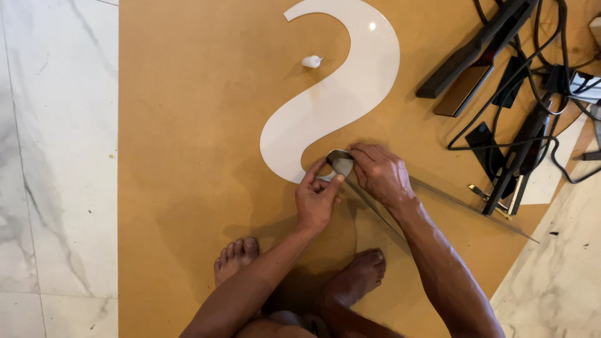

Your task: The person assembles a large white decorative letter '2' by attaching a metal rod to its back. They use a hot glue gun to apply adhesive, position the rod, and press it into place, repeating the process along the curve of the letter.

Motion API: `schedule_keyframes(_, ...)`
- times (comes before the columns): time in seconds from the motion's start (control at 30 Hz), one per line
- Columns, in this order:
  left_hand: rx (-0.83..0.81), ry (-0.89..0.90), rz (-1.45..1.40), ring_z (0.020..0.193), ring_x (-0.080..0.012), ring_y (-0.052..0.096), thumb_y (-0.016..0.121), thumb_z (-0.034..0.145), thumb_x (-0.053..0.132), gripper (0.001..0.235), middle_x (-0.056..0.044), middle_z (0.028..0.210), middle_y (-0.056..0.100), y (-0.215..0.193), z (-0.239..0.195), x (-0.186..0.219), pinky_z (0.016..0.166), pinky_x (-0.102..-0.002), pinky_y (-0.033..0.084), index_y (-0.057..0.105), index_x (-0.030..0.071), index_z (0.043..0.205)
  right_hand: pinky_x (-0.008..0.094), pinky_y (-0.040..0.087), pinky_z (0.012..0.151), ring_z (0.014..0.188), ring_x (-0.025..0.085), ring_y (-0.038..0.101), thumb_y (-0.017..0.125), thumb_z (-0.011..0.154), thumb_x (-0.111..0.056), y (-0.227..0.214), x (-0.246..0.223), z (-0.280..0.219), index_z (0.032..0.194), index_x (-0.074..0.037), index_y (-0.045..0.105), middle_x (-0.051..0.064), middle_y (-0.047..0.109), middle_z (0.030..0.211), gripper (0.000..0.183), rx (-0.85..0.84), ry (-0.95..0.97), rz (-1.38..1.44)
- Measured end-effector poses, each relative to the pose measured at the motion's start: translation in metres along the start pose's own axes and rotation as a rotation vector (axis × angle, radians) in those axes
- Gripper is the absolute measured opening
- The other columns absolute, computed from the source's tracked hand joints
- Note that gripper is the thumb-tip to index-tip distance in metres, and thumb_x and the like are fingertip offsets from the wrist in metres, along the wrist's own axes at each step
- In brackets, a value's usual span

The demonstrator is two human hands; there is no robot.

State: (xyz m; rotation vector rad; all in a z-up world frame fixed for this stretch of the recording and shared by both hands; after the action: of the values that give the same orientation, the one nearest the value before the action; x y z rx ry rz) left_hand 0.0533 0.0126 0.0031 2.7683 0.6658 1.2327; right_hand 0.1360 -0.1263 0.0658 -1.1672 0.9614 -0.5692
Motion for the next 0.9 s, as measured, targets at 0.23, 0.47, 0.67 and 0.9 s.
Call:
schedule_keyframes(0.23,0.012,-0.018,-0.030,0.048,-0.0167,0.066,0.084,0.085,0.013,0.061,-0.011,0.063,0.065,-0.001,0.002,-0.006,0.049,-0.023,0.054,0.059,0.005,0.141,0.035,0.059,0.072,0.093,0.025,0.074,0.066,0.088,-0.006,0.001,0.003,-0.001,0.096,-0.012,0.073,0.005,0.075,0.102,0.012,-0.002,-0.005,-0.005)
schedule_keyframes(0.47,0.012,-0.022,-0.025,0.047,-0.0170,0.066,0.084,0.085,0.013,0.062,-0.012,0.062,0.065,-0.003,0.002,-0.005,0.049,-0.023,0.055,0.060,0.005,0.141,0.032,0.058,0.070,0.092,0.022,0.074,0.066,0.089,-0.008,0.005,0.006,-0.003,0.095,-0.016,0.073,0.001,0.074,0.101,0.012,0.010,0.011,-0.028)
schedule_keyframes(0.67,0.013,-0.002,-0.030,0.046,-0.0177,0.066,0.085,0.084,0.012,0.062,-0.012,0.061,0.065,-0.003,0.003,-0.008,0.048,-0.024,0.055,0.060,0.004,0.140,0.028,0.057,0.069,0.091,0.018,0.071,0.065,0.092,-0.011,0.000,0.004,0.000,0.092,-0.019,0.072,-0.003,0.073,0.101,0.010,0.049,0.010,-0.067)
schedule_keyframes(0.9,0.011,0.021,-0.018,0.046,-0.0185,0.066,0.084,0.085,0.011,0.059,-0.011,0.060,0.064,-0.003,0.004,-0.008,0.046,-0.024,0.054,0.061,0.005,0.138,0.030,0.056,0.067,0.089,0.020,0.069,0.064,0.092,-0.014,0.001,0.007,-0.002,0.090,-0.018,0.071,-0.002,0.071,0.100,0.008,0.050,0.000,-0.047)
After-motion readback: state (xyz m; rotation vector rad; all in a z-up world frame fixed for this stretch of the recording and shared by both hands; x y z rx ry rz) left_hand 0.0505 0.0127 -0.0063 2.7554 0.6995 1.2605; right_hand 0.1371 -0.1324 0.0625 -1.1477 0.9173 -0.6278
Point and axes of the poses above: each hand's wrist, its own z-axis towards the middle knuckle, its own y-axis out of the palm, x = y × z, the point moved 5 cm from there along z, towards the middle knuckle
